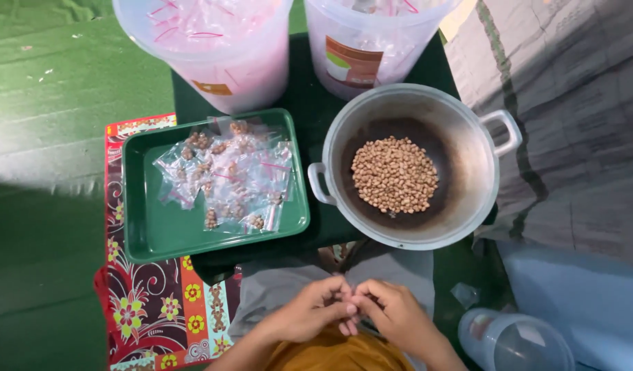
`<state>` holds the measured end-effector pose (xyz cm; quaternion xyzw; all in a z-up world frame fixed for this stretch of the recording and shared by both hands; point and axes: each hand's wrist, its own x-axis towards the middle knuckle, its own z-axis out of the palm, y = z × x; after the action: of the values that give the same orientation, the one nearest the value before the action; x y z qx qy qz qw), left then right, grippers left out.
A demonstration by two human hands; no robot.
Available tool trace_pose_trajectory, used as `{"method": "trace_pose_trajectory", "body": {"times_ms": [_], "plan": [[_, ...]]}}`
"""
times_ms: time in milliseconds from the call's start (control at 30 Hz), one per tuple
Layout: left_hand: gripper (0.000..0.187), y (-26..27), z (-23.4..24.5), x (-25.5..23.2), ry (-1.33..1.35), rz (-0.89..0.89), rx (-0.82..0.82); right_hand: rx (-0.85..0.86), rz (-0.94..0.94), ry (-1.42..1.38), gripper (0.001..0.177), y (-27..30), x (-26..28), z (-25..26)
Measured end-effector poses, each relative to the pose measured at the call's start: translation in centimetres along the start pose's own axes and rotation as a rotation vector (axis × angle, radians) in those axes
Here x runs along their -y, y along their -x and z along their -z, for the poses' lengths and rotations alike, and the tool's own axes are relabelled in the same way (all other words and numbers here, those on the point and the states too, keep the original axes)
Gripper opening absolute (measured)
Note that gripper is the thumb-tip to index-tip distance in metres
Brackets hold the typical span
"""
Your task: Packaging peanuts into small plastic bags by scooping them from a large pot and placing the filled bags onto a tray.
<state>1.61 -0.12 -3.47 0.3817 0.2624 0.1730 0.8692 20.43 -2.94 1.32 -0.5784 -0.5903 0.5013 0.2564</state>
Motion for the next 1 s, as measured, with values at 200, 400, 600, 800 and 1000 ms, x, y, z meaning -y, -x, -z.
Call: {"method": "trace_pose_trajectory", "body": {"times_ms": [200,400,600,800,1000], "plan": [[0.005,0.9,-1.6,-1.1,-0.759,-0.112,-0.444,-0.087,0.263,0.42,0.008,-1.6,-4.1,-3.2],[0.011,0.9,1.2,2.6,0.143,0.09,-0.325,0.09,0.233,0.259,0.009,-2.8,-3.4,-3.2],[0.013,1.4,-0.9,1.0,-0.758,-0.114,-0.624,0.052,0.297,0.437,0.009,-3.4,-5.2,-4.7],[0.008,1.3,0.2,1.5,-0.965,-0.121,-0.676,-0.099,0.281,0.523,0.013,-3.1,-6.2,-5.4],[0.017,0.7,0.4,1.8,-1.013,-0.209,-0.743,-0.143,0.314,0.554,0.014,-2.7,-5.0,-5.5]]}}
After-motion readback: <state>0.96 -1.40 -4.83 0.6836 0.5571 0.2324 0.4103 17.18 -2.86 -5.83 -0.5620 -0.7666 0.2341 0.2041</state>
